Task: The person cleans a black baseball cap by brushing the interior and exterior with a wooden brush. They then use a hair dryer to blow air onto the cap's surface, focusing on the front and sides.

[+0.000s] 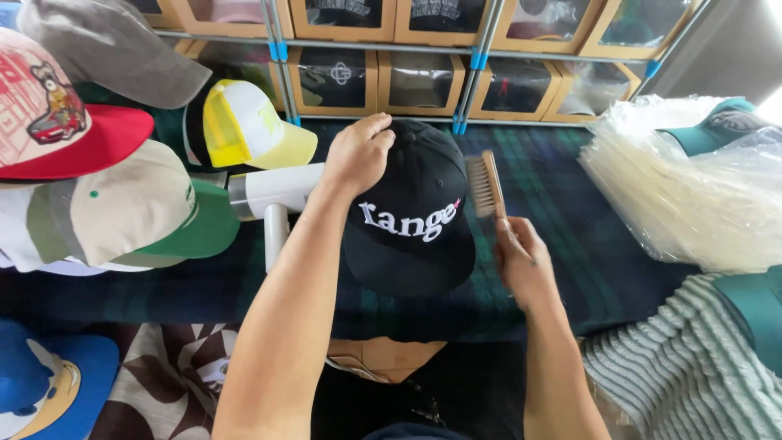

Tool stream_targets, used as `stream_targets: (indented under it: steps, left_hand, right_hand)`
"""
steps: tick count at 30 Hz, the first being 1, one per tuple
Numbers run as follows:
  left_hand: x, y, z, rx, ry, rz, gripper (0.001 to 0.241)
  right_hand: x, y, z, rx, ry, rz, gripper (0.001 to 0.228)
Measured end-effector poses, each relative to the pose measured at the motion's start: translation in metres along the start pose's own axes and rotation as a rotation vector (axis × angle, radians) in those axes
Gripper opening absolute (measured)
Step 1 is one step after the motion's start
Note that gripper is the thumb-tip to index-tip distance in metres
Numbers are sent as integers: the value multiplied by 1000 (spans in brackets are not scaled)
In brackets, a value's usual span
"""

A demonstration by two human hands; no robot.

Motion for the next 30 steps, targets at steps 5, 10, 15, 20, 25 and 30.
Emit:
stream_targets:
  steps: [5,10,15,20,25,30]
  left_hand:
    - [2,1,-2,43,-25,-41,46]
    - [1,0,-6,23,-28,-37,46]
    - [-1,3,-6,38,11,-12,44]
    - [16,29,-16,194,188,136,49]
    - [32,90,6,287,338,178,70]
    - [26,140,-13,417,568,214,82]
  right_hand:
    - [-16,-16,-98,320,296,-32,28]
    - [-42,-87,-31,-118,51,-191,33]
    - [2,-116,54,-63,273,-70,33]
    - [50,-101,53,133,869,165,28]
    - [47,-95,86,268,1210,236,22]
    - [19,-68,39,413,1210,255,30]
Point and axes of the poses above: each hand's wrist, its own y-axis away from the middle knuckle, its own x-axis out of the back of the hand, z = x × y, the point moved 10 cm from there along -y, towards the middle knuckle, and after that the axes turned 3 degrees about y, right-handed, at the moved point
